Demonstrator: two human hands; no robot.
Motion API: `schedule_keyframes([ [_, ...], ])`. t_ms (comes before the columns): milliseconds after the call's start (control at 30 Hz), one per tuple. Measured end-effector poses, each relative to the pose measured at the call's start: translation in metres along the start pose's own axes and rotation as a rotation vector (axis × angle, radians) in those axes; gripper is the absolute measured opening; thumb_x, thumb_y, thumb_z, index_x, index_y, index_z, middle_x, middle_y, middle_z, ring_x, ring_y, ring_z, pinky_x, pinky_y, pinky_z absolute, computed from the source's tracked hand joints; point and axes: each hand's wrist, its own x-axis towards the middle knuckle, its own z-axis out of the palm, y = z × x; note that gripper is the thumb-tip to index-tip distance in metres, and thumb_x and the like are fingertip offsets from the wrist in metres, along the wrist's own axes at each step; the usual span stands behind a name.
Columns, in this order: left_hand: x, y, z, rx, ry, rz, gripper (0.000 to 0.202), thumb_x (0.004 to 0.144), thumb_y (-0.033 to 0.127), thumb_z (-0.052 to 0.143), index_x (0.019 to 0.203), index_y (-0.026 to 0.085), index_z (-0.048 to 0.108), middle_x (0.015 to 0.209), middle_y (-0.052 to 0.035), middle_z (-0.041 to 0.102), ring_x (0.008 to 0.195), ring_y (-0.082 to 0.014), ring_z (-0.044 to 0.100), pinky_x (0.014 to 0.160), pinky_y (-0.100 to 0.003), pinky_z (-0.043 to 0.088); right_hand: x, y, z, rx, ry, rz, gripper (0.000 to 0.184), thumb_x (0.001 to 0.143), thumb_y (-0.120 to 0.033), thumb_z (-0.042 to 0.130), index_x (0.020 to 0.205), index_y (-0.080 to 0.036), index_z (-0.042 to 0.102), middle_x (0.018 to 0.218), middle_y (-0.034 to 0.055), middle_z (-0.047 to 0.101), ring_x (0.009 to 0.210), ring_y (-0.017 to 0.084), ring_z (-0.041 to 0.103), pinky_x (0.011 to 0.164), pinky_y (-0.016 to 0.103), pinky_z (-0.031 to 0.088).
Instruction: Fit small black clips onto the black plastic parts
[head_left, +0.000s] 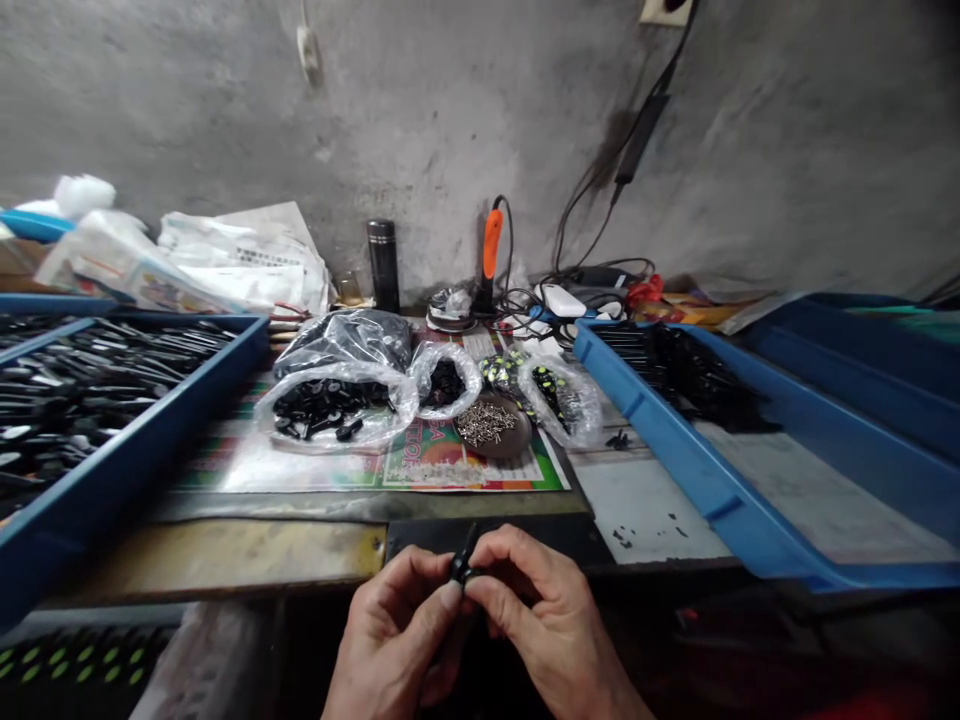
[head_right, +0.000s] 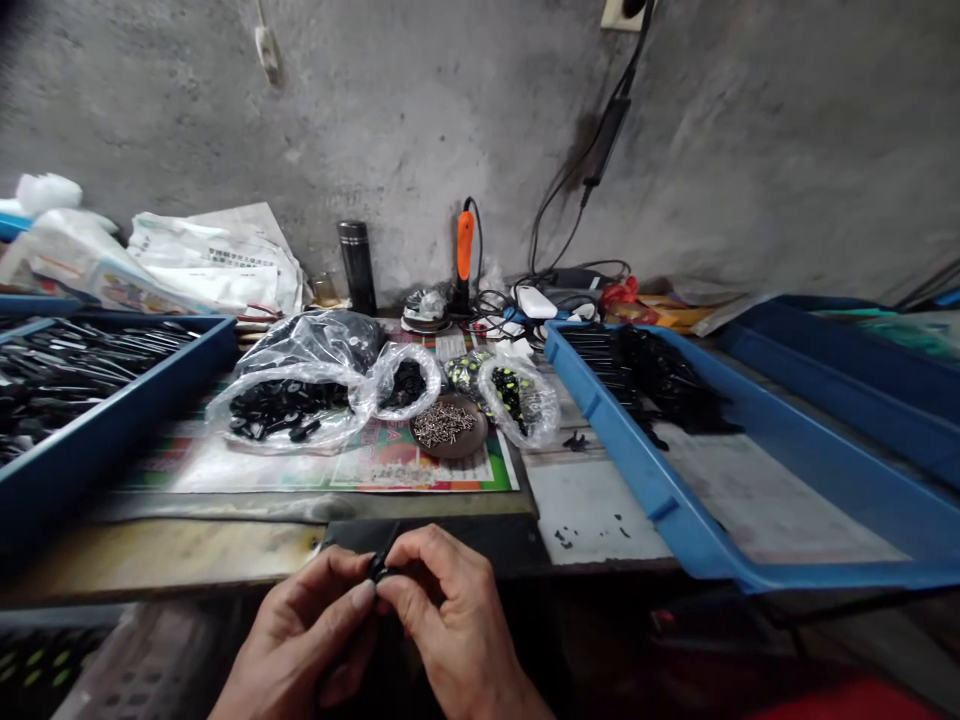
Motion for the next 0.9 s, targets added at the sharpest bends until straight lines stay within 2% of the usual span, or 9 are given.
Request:
schedule_keyframes([
  [433, -0.003, -0.003, -0.006, 0.004, -0.030, 0.017, 0.037, 0.071, 0.044, 0.084, 0.085, 0.015, 0.066, 0.059, 0.0033, 0.060, 0.039, -0.0009, 0.035, 0.036, -0.013, 0.027, -0.003, 0.002, 0.008, 0.244, -0.038, 0.156, 0.007, 0.084, -0.021, 0.068, 0.085, -0.019, 0.061, 0.067, -0.0046, 0.057, 0.054, 0.008, 0.050, 0.050, 0.015, 0.044],
  [667, -0.002, 0.001, -0.007, 0.002, -0.048, -0.017, 0.039, 0.067, 0.043, 0.086, 0.083, 0.017, 0.061, 0.057, 0.0014, 0.063, 0.037, -0.0018, 0.035, 0.036, -0.013, 0.024, 0.001, 0.002, 0.012, 0.377, -0.040, 0.166, 0.017, 0.085, -0.024, 0.071, 0.087, -0.021, 0.054, 0.075, -0.0053, 0.054, 0.058, 0.008, 0.053, 0.049, 0.014, 0.046],
  [900, -0.004, 0.018, -0.007, 0.111, -0.129, 0.035, 0.036, 0.071, 0.045, 0.083, 0.078, 0.015, 0.065, 0.050, 0.0080, 0.044, 0.043, -0.0028, 0.031, 0.041, -0.013, 0.025, 0.007, -0.006, 0.004, 0.356, -0.091, 0.247, 0.032, 0.078, -0.017, 0.069, 0.098, -0.024, 0.046, 0.073, -0.0074, 0.058, 0.058, 0.009, 0.054, 0.051, 0.017, 0.047],
])
